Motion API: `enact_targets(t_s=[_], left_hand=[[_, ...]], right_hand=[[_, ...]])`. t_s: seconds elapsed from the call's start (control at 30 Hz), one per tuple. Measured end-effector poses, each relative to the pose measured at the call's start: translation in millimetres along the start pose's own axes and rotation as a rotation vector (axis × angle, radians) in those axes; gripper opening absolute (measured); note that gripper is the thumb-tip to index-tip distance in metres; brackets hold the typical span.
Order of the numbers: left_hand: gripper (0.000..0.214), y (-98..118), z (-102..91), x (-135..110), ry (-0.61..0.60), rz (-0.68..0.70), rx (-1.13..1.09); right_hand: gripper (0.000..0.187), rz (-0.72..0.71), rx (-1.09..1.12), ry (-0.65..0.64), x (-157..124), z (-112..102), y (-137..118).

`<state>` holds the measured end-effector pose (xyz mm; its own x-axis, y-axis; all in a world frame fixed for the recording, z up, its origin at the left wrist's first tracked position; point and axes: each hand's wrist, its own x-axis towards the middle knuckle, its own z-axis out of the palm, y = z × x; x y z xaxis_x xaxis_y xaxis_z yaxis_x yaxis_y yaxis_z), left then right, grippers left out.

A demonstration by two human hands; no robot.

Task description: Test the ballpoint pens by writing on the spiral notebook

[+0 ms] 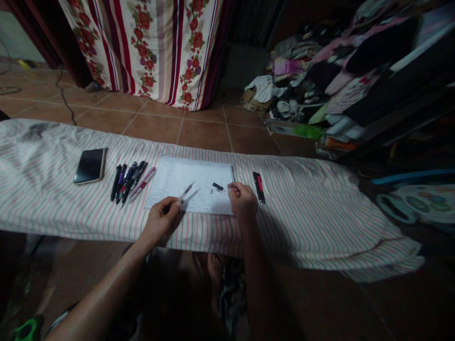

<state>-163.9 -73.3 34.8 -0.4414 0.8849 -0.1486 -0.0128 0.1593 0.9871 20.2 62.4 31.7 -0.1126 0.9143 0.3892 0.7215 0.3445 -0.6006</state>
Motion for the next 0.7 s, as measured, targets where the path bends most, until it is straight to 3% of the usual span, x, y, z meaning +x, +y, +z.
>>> enact_targets(t_s=[0.33,0.47,0.7], left_hand=[[0.037,2,7.0,0,-0.026,-0.071,-0.159],[0.038,5,4.3,-1,-0.030,-0.069,-0.081],[0.029,3,-5.7,-3,-0.010,0.056,0.098]], right_hand=[[0.014,-0.087,0.007,-0.169,-7,27,-15],[0.012,-0.069,-0.109,-0.154,-10,35,-18],[0.010,-0.061,-0.184,-0.128,-13,43,-19]])
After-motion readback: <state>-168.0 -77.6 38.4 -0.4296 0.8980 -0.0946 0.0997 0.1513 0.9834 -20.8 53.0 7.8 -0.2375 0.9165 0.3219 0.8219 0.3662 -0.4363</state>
